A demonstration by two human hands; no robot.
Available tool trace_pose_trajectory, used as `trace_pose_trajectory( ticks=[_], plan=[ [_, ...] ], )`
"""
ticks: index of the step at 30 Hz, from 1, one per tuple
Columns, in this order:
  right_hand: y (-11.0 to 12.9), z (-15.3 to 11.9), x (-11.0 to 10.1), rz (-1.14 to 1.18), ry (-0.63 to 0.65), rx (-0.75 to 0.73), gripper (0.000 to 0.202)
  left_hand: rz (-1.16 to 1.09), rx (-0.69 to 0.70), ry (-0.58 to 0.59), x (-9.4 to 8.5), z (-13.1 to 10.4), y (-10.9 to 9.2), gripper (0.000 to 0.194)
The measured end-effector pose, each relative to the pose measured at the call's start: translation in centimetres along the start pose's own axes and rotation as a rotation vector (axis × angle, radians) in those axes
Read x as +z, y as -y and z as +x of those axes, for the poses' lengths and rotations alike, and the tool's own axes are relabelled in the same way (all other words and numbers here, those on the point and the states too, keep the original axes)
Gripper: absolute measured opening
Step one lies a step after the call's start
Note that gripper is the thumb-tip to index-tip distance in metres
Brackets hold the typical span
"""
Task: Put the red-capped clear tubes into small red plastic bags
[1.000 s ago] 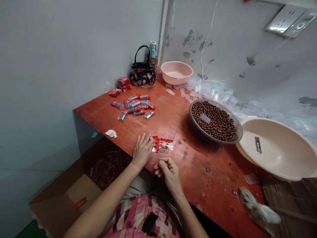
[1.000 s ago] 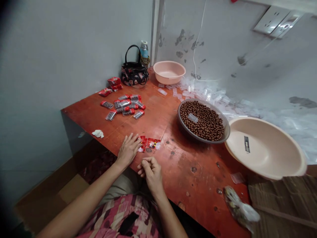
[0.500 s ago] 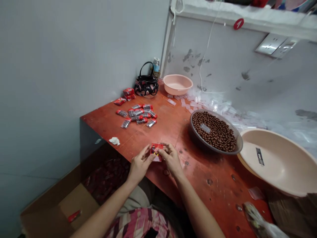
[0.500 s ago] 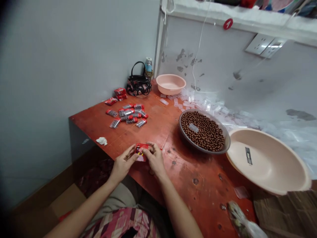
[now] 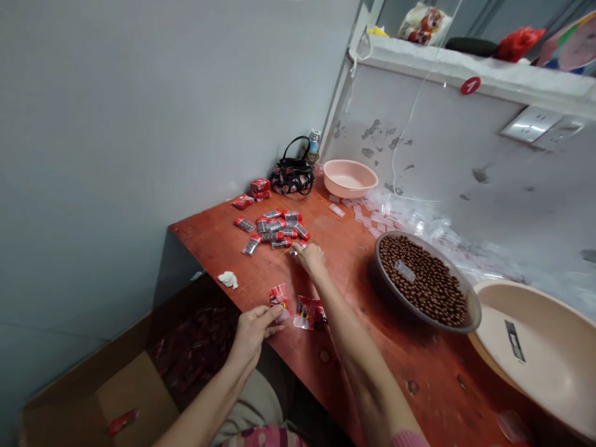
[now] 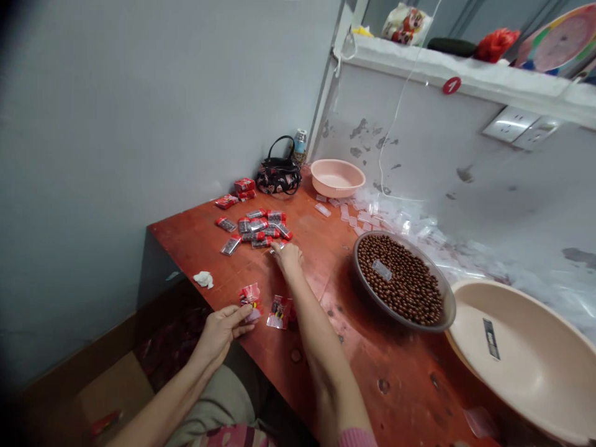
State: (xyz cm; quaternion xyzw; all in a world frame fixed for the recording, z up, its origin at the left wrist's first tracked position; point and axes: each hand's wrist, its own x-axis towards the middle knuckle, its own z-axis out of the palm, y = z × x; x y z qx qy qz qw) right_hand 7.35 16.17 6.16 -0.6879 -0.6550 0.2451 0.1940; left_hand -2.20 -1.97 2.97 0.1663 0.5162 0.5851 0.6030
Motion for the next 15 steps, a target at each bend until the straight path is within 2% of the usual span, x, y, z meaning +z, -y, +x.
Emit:
trace_pose_trajectory(
  ticks=[4, 7, 9, 11, 13, 15],
  plan=[
    [0.5, 1.4, 0.7, -0.005, 0.028, 0.008, 0.031, -0.186, -0.056, -0.054, -0.8, 0.3, -0.9, 0.016],
    [-0.3, 0.0, 0.1, 0.041, 0.059, -0.016, 0.024, -0.356, -0.087, -0.082, -1.1, 0.5, -1.6, 0.013],
    [-1.2, -2.4, -0.7, 0.093, 0.071, -0.041, 0.023, -0.434, -0.106, -0.091, -1.1, 0.7, -1.7, 0.012],
    [-2.3, -6.0, -1.4, 0.192, 0.082, -0.073, 0.023, -0.487, -0.124, -0.104, -0.9, 0.8, -1.6, 0.011],
    [-3.4, -10.2, -1.8, 0.558, 0.148, -0.116, 0.022, -0.53, -0.141, -0.117, -0.5, 0.9, -1.5, 0.01],
    [-4.4, -14.1, -1.7, 0.776, 0.201, -0.082, 0.02, -0.566, -0.153, -0.118, 0.0, 1.0, -1.3, 0.008]
  ],
)
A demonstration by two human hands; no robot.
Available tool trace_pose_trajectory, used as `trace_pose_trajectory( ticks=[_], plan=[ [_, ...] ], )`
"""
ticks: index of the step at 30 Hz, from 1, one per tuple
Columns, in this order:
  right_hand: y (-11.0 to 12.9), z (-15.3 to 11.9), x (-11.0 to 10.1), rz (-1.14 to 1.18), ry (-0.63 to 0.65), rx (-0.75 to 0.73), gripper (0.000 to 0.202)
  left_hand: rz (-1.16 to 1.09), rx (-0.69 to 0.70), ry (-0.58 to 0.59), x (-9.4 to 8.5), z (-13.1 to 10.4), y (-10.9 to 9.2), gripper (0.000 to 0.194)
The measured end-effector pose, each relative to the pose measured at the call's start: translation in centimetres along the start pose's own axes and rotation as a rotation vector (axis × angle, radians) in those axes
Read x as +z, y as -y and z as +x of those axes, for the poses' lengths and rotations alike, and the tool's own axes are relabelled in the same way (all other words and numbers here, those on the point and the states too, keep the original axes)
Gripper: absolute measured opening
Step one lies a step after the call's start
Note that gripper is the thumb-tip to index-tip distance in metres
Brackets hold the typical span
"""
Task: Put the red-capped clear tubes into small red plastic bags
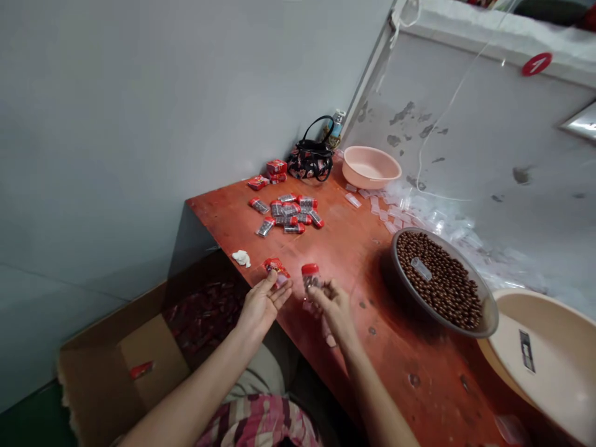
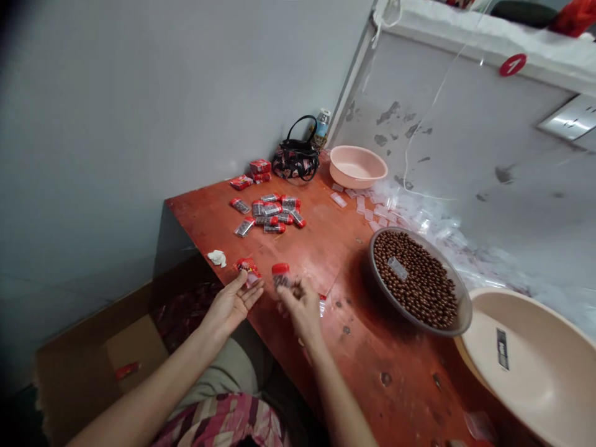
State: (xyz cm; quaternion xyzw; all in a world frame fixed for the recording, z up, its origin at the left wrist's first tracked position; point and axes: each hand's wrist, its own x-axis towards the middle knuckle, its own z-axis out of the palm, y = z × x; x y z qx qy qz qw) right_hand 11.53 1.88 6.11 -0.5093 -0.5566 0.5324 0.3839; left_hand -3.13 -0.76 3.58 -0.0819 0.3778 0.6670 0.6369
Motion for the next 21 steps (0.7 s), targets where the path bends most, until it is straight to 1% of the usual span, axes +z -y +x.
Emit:
trace_pose_trajectory(
  ticks=[1, 2, 3, 5, 9, 12, 14, 17, 21],
  plan=[
    [-0.4, -1.6, 0.3, 0.065, 0.03, 0.016, 0.019, -0.013, -0.008, 0.004, 0.2, 0.0, 0.2, 0.007],
    [-0.8, -2.9, 0.6, 0.104, 0.031, 0.025, 0.018, -0.023, -0.017, 0.009, 0.4, 0.0, 0.5, 0.006],
    [-1.1, -3.9, 0.9, 0.127, 0.025, 0.035, 0.018, -0.032, -0.024, 0.018, 0.7, -0.1, 0.8, 0.006],
    [-1.8, -4.9, 1.4, 0.142, -0.003, 0.046, 0.018, -0.047, -0.032, 0.042, 1.1, -0.3, 1.3, 0.005],
    [-2.4, -5.1, 1.7, 0.141, -0.063, 0.029, 0.019, -0.007, 0.007, 0.108, 1.9, -1.2, 2.5, 0.009],
    [-2.2, -5.3, 1.2, 0.149, -0.067, 0.012, 0.017, 0.061, 0.067, 0.164, 2.1, -1.6, 2.9, 0.014],
    [-1.9, -5.7, 0.8, 0.169, -0.082, 0.0, 0.017, 0.074, 0.088, 0.175, 2.1, -1.7, 3.0, 0.014],
    [-1.6, -6.3, 0.2, 0.191, -0.116, -0.013, 0.018, 0.084, 0.074, 0.159, 2.1, -1.7, 3.0, 0.012],
    [-1.6, -6.5, 0.1, 0.183, -0.101, -0.007, 0.016, 0.093, 0.055, 0.186, 2.6, -2.3, 3.5, 0.012]
  ],
)
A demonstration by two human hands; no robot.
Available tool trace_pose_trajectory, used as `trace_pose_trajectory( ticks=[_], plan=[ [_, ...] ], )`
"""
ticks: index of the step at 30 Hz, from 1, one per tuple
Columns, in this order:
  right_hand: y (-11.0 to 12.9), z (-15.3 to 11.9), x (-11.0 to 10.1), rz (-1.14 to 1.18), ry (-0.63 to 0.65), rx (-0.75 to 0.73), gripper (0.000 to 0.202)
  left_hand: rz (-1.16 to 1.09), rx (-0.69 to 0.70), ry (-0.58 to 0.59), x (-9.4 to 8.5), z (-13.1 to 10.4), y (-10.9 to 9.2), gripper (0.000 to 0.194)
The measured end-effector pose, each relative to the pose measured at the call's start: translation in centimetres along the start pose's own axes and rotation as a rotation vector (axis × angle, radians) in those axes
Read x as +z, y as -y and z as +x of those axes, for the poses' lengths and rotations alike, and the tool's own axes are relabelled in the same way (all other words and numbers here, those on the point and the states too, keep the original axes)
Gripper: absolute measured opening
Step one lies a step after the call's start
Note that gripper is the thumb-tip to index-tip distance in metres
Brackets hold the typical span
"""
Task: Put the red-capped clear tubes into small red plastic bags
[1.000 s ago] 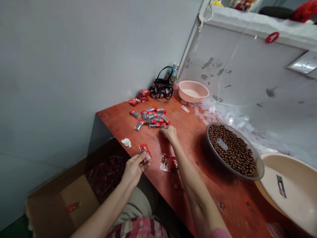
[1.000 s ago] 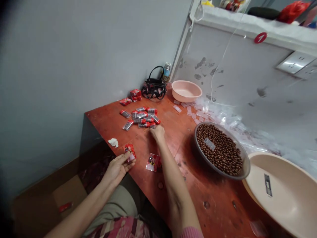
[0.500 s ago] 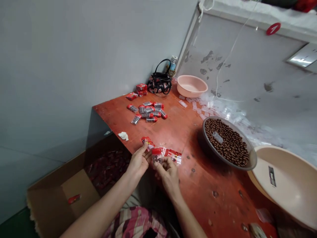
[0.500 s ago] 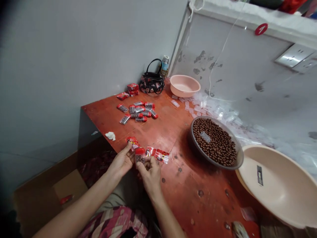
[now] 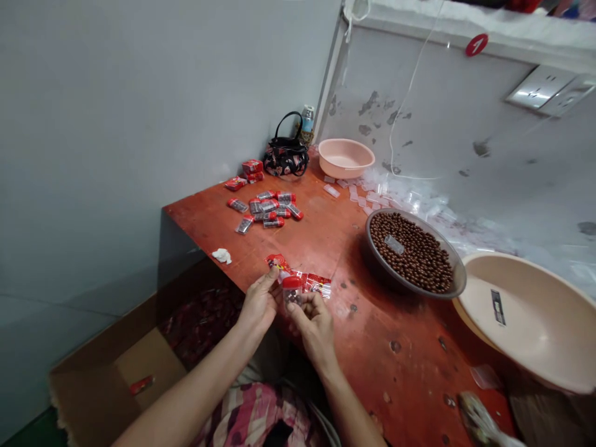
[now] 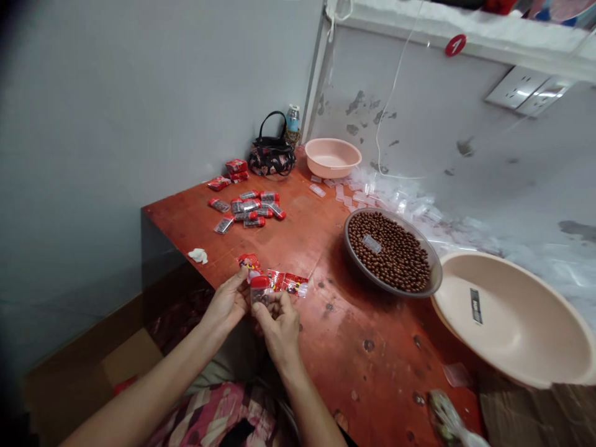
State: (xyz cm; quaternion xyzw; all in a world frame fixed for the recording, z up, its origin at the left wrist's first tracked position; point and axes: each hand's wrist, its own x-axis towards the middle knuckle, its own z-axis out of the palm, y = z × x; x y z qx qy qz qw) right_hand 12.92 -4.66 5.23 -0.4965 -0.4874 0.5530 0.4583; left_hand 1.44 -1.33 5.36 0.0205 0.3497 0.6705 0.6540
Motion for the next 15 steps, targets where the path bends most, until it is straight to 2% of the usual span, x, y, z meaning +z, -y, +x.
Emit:
trace_pose_trajectory(
  ticks=[6, 12, 15],
  plan=[
    [-0.58, 0.39, 0.41, 0.001, -0.063, -0.011, 0.019, 0.1, 0.033, 0.077, 0.95, -0.91, 0.36, 0.017],
    [-0.53, 0.46, 0.5, 0.015, -0.008, -0.014, 0.018, 0.193, 0.097, 0.104, 1.01, -0.92, 0.09, 0.016],
    [-0.49, 0.6, 0.44, 0.016, -0.047, -0.023, 0.018, 0.228, 0.128, 0.161, 1.08, -0.91, -0.02, 0.015]
  ],
)
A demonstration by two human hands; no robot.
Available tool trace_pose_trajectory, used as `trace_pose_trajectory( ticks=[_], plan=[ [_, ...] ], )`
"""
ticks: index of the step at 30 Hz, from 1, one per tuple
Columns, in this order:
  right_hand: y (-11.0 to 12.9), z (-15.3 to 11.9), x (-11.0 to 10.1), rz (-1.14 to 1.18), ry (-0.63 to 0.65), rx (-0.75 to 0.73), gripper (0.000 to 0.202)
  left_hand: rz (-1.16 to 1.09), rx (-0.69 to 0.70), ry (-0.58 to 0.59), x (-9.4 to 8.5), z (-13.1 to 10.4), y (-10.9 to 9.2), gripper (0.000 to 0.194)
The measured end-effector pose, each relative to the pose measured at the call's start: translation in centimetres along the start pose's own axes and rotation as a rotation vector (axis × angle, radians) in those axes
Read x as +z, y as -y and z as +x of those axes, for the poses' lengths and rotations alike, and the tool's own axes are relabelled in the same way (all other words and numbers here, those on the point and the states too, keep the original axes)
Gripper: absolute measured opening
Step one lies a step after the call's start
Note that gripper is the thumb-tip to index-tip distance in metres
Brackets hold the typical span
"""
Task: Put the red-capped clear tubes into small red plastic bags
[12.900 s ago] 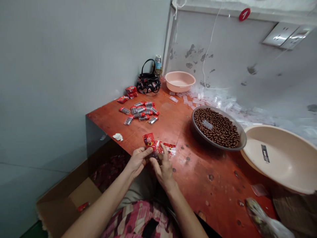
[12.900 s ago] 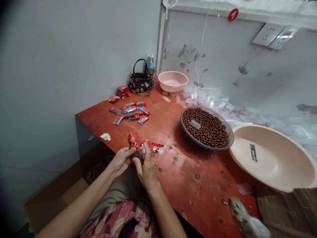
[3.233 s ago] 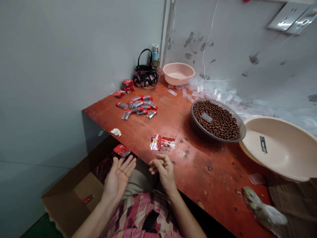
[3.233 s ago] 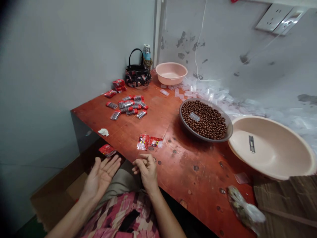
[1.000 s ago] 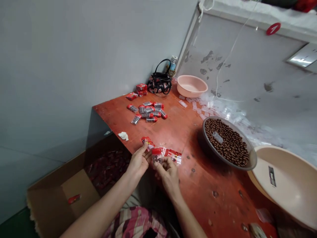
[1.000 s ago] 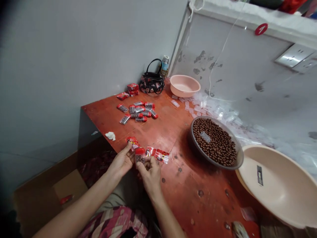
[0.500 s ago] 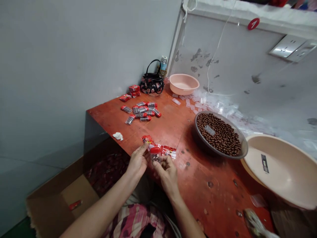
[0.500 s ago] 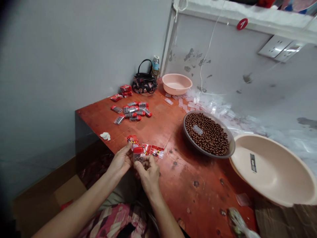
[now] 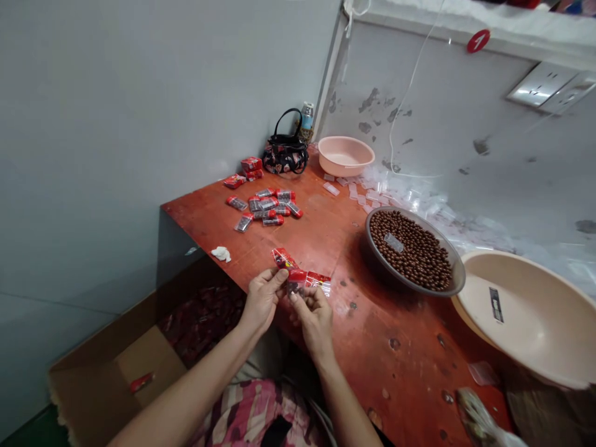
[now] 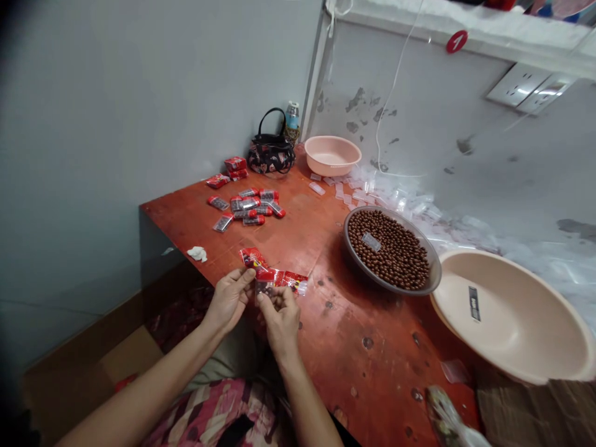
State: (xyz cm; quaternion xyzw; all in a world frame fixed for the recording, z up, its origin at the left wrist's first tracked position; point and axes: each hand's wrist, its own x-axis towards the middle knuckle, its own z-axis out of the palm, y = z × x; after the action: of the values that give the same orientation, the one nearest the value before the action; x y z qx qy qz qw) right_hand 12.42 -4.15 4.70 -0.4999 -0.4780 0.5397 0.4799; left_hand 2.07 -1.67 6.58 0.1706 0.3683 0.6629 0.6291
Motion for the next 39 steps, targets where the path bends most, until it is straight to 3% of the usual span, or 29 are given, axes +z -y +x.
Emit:
trace_pose_trajectory(
  ticks=[7, 12, 17, 25, 29, 35, 39],
  plan=[
    [-0.6, 0.0, 0.2, -0.097, -0.012, -0.09, 0.016, 0.012, 0.013, 0.011, 0.0, 0.1, -0.1, 0.016],
    [-0.6, 0.2, -0.4, 0.089, 0.133, 0.041, 0.017, 0.028, 0.024, 0.011, 0.0, -0.1, 0.5, 0.014],
    [-0.6, 0.2, -0.9, 0.035, 0.027, -0.02, 0.016, 0.059, 0.049, 0.045, 0.0, -0.2, 0.9, 0.014],
    [-0.1, 0.1, -1.3, 0.016, 0.055, -0.075, 0.016, 0.136, -0.12, 0.055, -0.2, -0.1, 0.3, 0.019],
    [-0.2, 0.0, -1.5, -0.059, -0.019, -0.13, 0.017, 0.166, -0.091, 0.069, -0.2, 0.0, 0.2, 0.016],
    [-0.5, 0.0, -1.5, 0.154, 0.1, 0.048, 0.019, 0.277, -0.118, 0.118, -0.5, -0.1, 0.1, 0.018],
    [-0.6, -0.3, -1.4, 0.053, -0.051, -0.061, 0.019, 0.276, -0.143, 0.145, -0.2, -0.6, 0.1, 0.019]
  ],
)
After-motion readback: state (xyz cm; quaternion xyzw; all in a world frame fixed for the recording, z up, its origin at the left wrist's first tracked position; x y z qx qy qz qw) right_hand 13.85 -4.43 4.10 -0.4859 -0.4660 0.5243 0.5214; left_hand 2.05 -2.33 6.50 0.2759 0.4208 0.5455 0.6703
